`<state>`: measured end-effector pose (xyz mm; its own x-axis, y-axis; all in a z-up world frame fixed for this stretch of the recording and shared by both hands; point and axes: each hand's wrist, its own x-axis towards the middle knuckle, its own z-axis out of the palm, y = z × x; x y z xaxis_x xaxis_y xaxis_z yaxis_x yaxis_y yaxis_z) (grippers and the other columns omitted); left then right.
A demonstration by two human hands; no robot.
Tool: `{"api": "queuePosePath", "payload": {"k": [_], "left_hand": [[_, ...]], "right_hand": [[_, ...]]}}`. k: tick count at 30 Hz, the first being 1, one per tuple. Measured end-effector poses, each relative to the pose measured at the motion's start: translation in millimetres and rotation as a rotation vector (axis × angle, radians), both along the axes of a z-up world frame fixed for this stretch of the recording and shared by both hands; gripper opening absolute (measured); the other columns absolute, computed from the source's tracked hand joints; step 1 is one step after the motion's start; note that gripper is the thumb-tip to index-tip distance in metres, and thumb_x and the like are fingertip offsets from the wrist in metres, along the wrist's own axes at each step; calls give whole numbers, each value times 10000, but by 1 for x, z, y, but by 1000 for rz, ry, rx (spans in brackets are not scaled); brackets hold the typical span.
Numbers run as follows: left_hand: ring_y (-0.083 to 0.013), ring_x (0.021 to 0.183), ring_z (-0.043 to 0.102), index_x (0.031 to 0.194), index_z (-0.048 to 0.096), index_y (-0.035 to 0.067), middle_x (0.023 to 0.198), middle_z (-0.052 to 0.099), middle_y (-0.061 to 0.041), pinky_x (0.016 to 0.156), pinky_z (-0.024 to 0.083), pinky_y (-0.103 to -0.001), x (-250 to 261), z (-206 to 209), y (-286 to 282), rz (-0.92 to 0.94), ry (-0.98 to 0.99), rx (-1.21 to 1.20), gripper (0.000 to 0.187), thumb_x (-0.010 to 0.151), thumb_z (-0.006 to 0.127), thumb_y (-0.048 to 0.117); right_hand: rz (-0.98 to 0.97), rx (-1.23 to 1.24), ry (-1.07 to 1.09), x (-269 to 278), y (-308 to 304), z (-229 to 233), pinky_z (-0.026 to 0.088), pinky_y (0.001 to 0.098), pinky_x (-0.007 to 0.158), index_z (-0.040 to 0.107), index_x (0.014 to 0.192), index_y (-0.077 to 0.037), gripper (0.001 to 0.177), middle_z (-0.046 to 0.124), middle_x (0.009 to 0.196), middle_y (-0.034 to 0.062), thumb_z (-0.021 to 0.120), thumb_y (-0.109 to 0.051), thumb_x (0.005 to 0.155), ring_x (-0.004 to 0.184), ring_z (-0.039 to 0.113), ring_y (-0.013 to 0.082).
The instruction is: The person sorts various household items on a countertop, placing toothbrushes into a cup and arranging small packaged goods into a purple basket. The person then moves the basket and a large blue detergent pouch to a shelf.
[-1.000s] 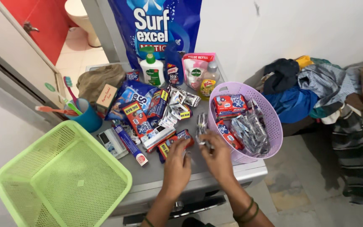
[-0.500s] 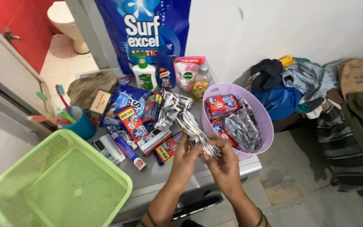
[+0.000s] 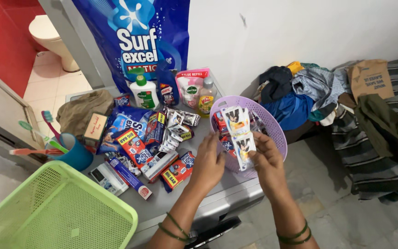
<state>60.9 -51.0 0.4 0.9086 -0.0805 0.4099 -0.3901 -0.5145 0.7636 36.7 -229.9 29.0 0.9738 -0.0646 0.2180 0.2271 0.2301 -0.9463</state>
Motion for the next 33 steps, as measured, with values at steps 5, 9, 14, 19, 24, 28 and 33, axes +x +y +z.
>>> {"api": "queuePosePath", "payload": {"k": [5,9,14,19,24,28,33], "left_hand": [[-476,1432,348,1524,342,-12,1564,346,-294,1157,317,-518,8,-5,-12,40,94,207,735,918,668,247],[-461,1419,379,1518,342,-8,1556,363,-294,1123,352,-523,8,-2,-17,80,111,211,733,928,657,292],[-424,1372,472,1487,385,-10,1548,394,-292,1059,443,-502,11,0,-26,141,113,161,742,853,671,249],[-414,1226,595,1418,498,54,1513,458,-264,974,488,-509,9,8,-22,173,115,188,683,791,706,226],[-387,1124,656,1362,535,53,1366,585,-211,962,499,-502,8,18,-5,174,131,259,640,766,716,199],[-392,1066,667,1332,548,42,1384,594,-205,921,514,-505,2,18,14,215,30,252,620,743,708,146],[-394,1073,659,1354,550,53,1375,605,-199,919,518,-484,-10,10,13,227,5,223,536,833,661,108]], "right_hand": [[10,91,68,22,-10,1,543,298,924,515,1397,7,513,644,1302,137,473,104,895,1128,649,178],[17,80,58,31,-13,-4,521,300,881,517,1424,17,573,634,1331,138,430,118,867,1123,642,191],[33,122,87,31,-12,-4,547,328,945,495,1412,19,575,615,1326,145,414,123,852,1160,637,214],[89,158,100,29,-8,1,533,338,988,487,1416,25,601,609,1345,158,413,128,828,1198,626,226],[157,213,211,22,-2,7,533,385,938,494,1422,19,619,620,1294,149,416,111,814,1142,633,230],[176,231,138,19,-1,9,540,353,976,493,1412,7,611,615,1282,147,425,108,813,1177,629,224],[77,190,174,30,1,-3,540,341,953,507,1377,-1,578,598,1278,126,434,116,816,1168,613,208]]}}
